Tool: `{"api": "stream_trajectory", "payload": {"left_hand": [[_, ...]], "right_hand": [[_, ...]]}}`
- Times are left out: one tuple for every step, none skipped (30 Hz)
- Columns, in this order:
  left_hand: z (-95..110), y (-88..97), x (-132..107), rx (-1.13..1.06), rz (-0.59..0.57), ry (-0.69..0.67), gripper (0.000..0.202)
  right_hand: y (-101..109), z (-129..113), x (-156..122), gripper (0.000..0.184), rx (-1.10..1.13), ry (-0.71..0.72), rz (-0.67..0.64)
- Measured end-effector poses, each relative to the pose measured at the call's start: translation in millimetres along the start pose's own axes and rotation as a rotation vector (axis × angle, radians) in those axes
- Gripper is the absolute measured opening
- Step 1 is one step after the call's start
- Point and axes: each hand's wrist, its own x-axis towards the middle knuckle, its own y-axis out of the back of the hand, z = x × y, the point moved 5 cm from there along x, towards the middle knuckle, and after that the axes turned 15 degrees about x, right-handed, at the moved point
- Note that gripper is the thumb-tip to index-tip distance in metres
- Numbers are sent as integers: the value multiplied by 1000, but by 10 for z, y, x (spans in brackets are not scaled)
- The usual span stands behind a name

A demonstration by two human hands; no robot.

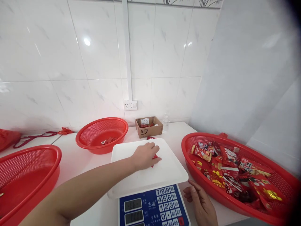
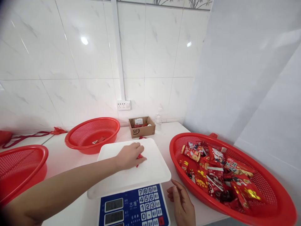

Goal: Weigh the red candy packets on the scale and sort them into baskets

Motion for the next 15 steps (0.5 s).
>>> {"api": "stream_trajectory", "payload": {"left_hand": [[-118, 45, 0, 10, 19, 46, 23], [-257, 98, 1, 22, 40, 100, 21], [-413, 158, 2, 33, 63, 162, 20], [-583, 222, -1, 44, 87, 228, 20], [-759, 285, -7, 54, 109, 294, 20], [-939, 344, -20, 62, 128, 360, 21], [-1116, 394, -39, 69, 144, 423, 23], [-1289, 430, -68, 74, 157, 486, 24], [-1451, 448, -105, 75, 166, 544, 24], [-1601, 447, -152, 72, 175, 600, 26], [-1734, 424, -208, 65, 180, 651, 28], [-1849, 380, -271, 54, 182, 700, 30], [-1946, 317, -341, 40, 181, 745, 34], [-2021, 238, -414, 24, 174, 785, 37], [-2074, 151, -489, 9, 165, 819, 39]], "right_hand": [[0, 2, 0, 52, 2, 3, -3], [1, 5, -1, 52, 2, 3, -5], [2, 9, -1, 51, 0, 1, -5], [4, 13, -1, 52, -2, -3, -4], [6, 15, -1, 52, -5, -7, -2], [8, 17, -1, 53, -8, -12, 1], [9, 18, 0, 54, -12, -18, 4], [10, 18, 1, 54, -15, -24, 8], [10, 16, 1, 55, -17, -27, 13], [9, 13, 2, 55, -17, -30, 16], [7, 10, 2, 55, -17, -32, 18], [5, 7, 2, 55, -16, -32, 19], [4, 5, 2, 56, -15, -33, 20], [3, 5, 2, 56, -15, -33, 18], [3, 8, 4, 56, -15, -33, 15]]}}
